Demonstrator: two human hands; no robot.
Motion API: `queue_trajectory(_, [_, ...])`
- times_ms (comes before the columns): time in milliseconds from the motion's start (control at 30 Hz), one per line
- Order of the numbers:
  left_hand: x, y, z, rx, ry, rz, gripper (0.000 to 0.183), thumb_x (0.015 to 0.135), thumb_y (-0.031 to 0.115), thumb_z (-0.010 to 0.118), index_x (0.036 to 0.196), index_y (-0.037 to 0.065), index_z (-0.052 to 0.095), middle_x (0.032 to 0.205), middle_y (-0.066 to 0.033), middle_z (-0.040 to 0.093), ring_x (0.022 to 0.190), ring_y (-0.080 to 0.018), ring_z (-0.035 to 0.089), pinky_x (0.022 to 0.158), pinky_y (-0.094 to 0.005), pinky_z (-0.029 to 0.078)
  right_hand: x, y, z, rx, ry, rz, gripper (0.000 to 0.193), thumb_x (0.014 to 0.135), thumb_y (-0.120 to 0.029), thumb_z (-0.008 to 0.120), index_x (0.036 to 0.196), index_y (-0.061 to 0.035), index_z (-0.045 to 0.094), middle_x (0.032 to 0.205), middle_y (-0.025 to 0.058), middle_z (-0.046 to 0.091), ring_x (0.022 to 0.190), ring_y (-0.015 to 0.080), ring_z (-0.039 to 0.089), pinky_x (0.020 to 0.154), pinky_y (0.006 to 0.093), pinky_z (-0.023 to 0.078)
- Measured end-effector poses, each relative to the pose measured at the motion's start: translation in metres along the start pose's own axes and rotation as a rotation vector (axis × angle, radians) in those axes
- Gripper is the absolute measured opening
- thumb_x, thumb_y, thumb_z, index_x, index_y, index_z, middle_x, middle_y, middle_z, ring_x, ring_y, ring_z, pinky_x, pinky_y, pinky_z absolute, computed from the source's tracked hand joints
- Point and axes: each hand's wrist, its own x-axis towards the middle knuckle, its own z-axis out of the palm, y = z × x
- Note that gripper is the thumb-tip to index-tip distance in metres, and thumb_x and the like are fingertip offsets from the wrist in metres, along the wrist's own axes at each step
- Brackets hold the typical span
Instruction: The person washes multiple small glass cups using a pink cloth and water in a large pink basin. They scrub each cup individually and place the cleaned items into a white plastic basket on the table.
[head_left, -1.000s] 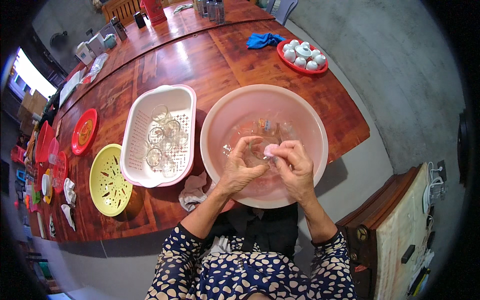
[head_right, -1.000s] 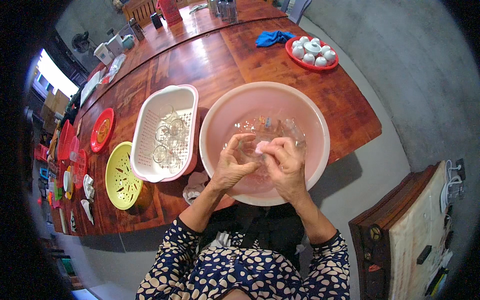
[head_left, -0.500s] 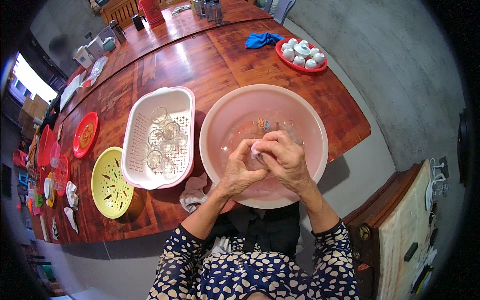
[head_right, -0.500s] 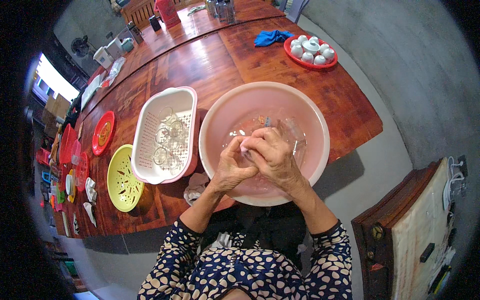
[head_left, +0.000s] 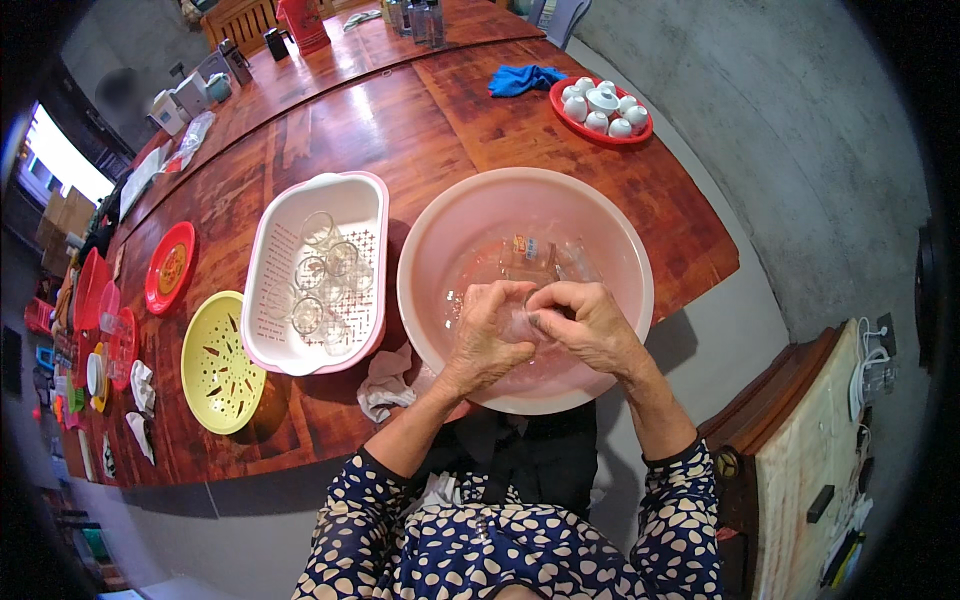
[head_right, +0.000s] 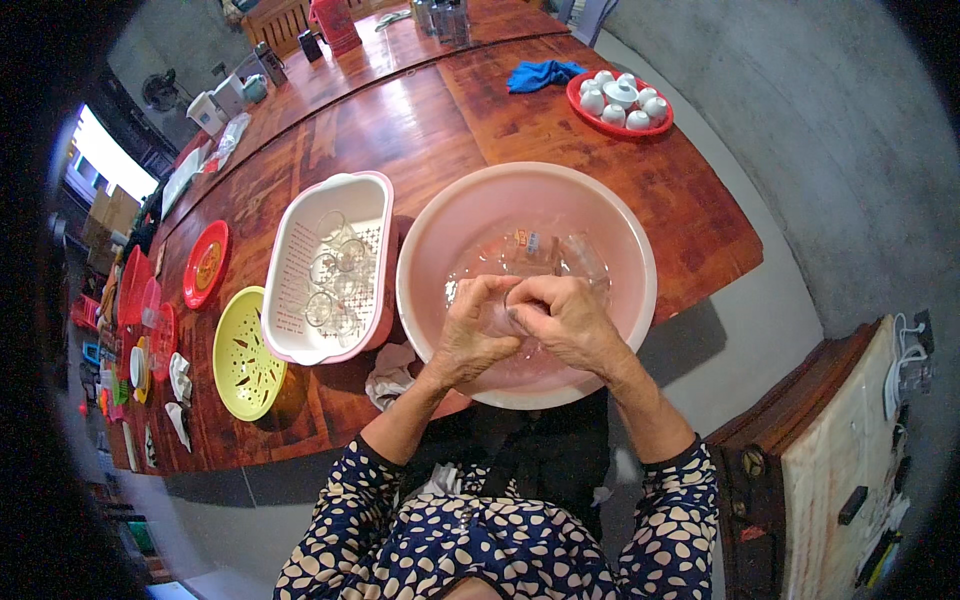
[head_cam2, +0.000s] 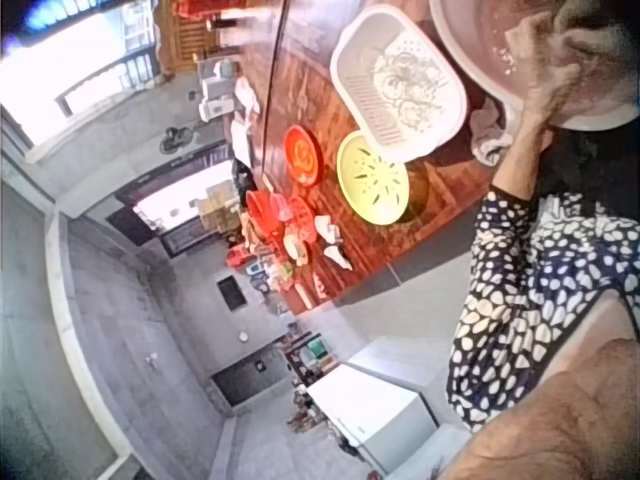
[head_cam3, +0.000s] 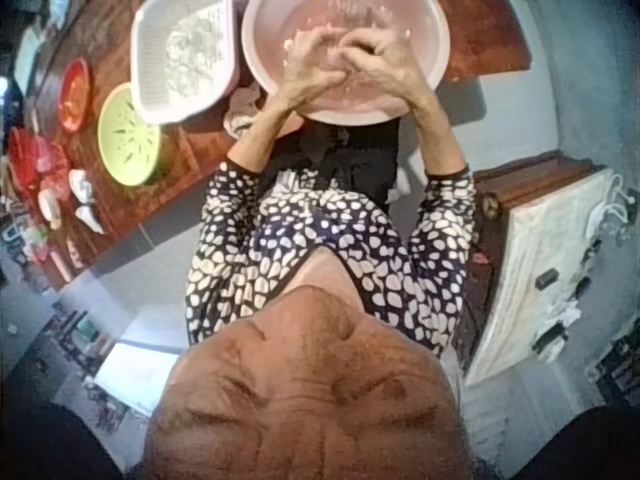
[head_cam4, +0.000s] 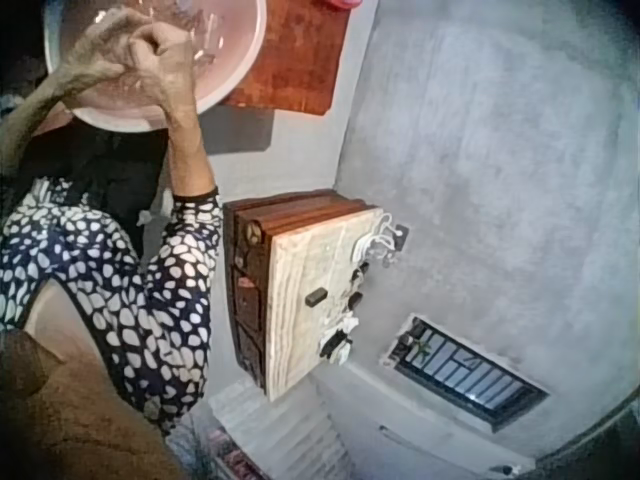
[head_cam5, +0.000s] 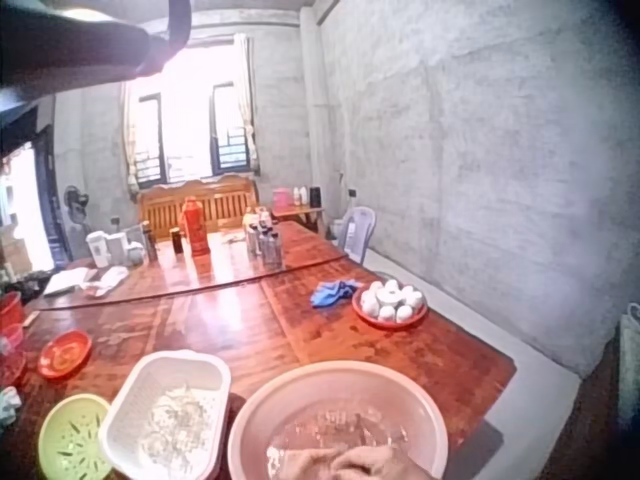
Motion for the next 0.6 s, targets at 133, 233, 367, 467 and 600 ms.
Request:
queue_trajectory(133, [0.002,0.002,0.000,0.023,0.046,0.002,0.056,0.059,0.003,0.069,0.113,0.006,0.056,0.102,-0.0113,0.058,0.101,-0.0287,0.049,0.090,-0.0386,0.041,-0.001,0.006,0.019,0.462,0.242,0.140,0.008,0.088,-0.003,0.060,0.088,0.0043,0.064,0.074,0.0031,0.062,0.065,0.0062,0.057,0.056,0.0201,0.046])
queue_trajectory(233, [0.003,0.003,0.000,0.046,0.052,0.026,0.055,0.059,0.003,0.069,0.113,0.006,0.057,0.102,-0.0111,0.059,0.101,-0.0288,0.050,0.091,-0.0390,0.040,-0.001,0.012,0.029,0.395,0.448,0.164,0.008,0.086,-0.004,0.063,0.091,0.0031,0.065,0.074,0.0033,0.063,0.064,0.0074,0.058,0.058,0.0224,0.049])
queue_trajectory(367, [0.002,-0.002,0.002,0.058,0.102,0.084,0.055,0.058,0.004,0.070,0.112,0.006,0.057,0.104,-0.0094,0.059,0.100,-0.0280,0.050,0.090,-0.0383,0.040,0.000,0.017,0.038,-0.006,0.659,-0.052,0.008,0.082,-0.002,0.064,0.090,0.0000,0.065,0.077,0.0054,0.062,0.065,0.0125,0.059,0.059,0.0257,0.049])
queue_trajectory(467, [0.002,-0.001,0.002,0.075,0.118,0.112,0.055,0.058,0.004,0.071,0.112,0.007,0.058,0.104,-0.0080,0.060,0.099,-0.0272,0.051,0.090,-0.0375,0.040,0.000,0.019,0.035,-0.354,0.655,-0.256,0.010,0.078,0.000,0.065,0.089,-0.0015,0.064,0.083,0.0091,0.058,0.074,0.0197,0.059,0.065,0.0305,0.049])
queue_trajectory(600, [0.001,-0.004,0.003,0.142,0.132,0.142,0.055,0.057,0.004,0.071,0.110,0.007,0.059,0.102,-0.0067,0.061,0.099,-0.0269,0.051,0.089,-0.0374,0.041,-0.011,0.014,0.019,-0.550,0.292,-0.252,0.016,0.077,-0.003,0.065,0.092,-0.0013,0.063,0.088,0.0138,0.052,0.086,0.0287,0.054,0.075,0.0384,0.046])
